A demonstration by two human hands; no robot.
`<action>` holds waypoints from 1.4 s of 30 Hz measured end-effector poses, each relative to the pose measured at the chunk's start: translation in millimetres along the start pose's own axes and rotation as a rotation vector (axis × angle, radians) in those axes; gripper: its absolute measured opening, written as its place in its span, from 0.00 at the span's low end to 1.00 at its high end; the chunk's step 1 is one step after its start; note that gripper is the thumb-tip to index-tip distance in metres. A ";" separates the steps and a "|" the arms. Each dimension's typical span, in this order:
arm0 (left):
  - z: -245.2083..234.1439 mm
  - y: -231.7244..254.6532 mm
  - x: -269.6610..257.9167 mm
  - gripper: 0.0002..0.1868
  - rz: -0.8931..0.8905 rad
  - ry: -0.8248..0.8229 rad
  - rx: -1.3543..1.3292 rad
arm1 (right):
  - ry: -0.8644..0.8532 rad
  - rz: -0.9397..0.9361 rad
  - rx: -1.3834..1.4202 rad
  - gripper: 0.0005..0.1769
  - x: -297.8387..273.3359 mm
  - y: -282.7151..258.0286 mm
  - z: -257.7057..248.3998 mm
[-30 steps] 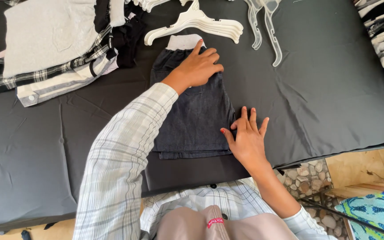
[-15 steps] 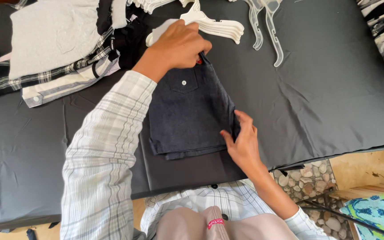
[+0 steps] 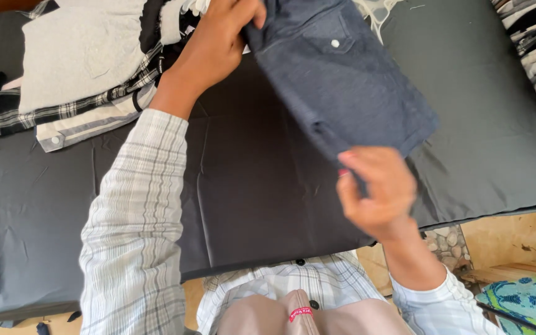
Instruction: Folding shorts and placing them on plastic hangers for store display.
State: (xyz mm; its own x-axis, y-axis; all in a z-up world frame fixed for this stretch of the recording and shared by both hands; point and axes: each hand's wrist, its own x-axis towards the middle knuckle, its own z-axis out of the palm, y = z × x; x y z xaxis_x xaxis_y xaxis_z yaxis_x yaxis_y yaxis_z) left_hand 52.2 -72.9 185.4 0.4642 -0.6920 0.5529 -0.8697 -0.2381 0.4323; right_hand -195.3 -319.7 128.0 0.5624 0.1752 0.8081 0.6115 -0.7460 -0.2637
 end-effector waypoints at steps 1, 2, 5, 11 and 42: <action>4.7 -9.9 -13.0 0.27 -0.003 0.000 0.000 | -0.002 0.000 0.002 0.10 -4.1 -9.0 7.1; 8.8 -20.1 -25.4 0.28 -0.021 -0.066 0.158 | -0.276 0.030 0.089 0.18 -8.1 -18.0 14.7; 29.0 -53.2 -68.8 0.36 -0.161 -0.193 0.347 | -0.710 -0.006 0.183 0.33 -29.6 -20.4 33.1; 61.8 -27.8 -90.4 0.32 -0.491 -0.394 0.226 | -0.855 0.116 0.106 0.35 -9.7 39.5 60.4; 154.4 54.0 -161.8 0.53 -0.467 -0.534 0.514 | -0.811 0.258 -0.253 0.46 -13.2 129.6 179.4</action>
State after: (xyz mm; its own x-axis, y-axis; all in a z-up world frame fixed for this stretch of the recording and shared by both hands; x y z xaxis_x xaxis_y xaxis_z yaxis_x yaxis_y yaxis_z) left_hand -95.8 -79.0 9.3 0.7632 -0.6430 -0.0632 -0.6378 -0.7654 0.0854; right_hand -23.6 -303.4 -11.3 0.9459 0.3111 0.0922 0.3233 -0.9282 -0.1840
